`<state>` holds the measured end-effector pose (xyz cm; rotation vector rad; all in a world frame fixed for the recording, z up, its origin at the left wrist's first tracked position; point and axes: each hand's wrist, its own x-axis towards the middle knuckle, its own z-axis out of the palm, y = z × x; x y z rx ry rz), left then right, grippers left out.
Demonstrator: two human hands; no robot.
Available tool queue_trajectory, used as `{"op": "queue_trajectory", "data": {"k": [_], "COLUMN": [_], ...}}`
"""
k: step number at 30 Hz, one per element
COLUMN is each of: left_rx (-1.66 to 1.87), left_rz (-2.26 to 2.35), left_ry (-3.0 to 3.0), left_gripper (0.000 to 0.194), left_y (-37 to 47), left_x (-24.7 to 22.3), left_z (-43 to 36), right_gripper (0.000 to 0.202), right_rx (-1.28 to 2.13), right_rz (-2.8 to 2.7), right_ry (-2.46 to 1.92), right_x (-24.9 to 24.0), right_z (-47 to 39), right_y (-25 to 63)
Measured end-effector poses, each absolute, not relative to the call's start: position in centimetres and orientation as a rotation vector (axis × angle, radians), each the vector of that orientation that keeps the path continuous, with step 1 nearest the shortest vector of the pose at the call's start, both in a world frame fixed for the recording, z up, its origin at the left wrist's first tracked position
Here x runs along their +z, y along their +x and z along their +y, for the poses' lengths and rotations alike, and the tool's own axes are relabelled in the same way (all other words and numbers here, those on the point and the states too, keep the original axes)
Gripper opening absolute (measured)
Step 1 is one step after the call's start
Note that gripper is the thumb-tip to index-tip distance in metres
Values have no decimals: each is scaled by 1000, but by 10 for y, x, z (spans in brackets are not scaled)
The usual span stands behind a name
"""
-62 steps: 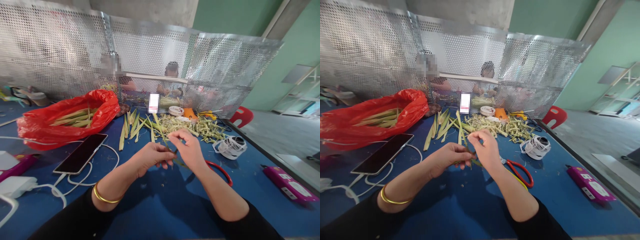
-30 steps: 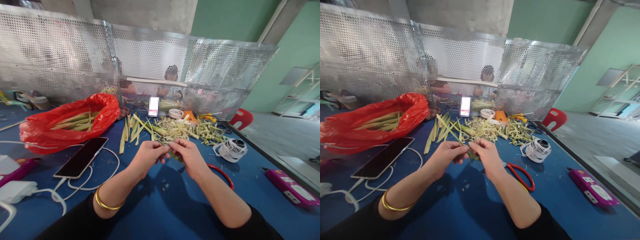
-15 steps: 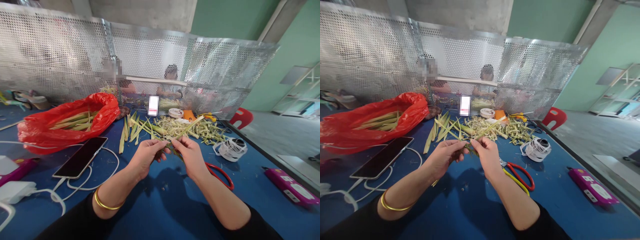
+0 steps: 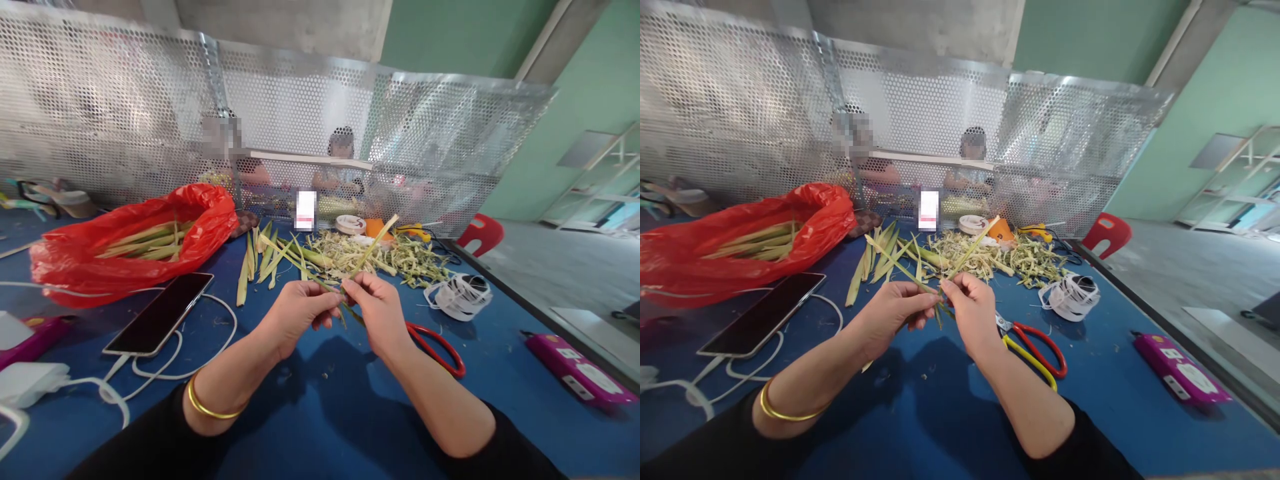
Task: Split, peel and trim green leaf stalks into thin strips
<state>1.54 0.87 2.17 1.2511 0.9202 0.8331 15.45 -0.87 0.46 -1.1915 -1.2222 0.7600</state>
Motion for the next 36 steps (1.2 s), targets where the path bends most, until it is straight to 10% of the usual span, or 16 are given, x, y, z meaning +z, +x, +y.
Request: {"op": "queue_trajectory", "data": {"k": [8, 36], "left_rx": [985, 1100], "left_rz": [836, 776], "left_ry": [989, 704], "left_gripper": [22, 14], "left_y": [11, 10], "left_x": [27, 28], "left_z": [9, 12], "right_gripper": [23, 23], "right_rx": [73, 222], "right_rz": [-1397, -1859], "right_ry": [-1217, -1153], "right_x": [20, 11], "right_z": [-22, -32], "right_y": [160, 141]}}
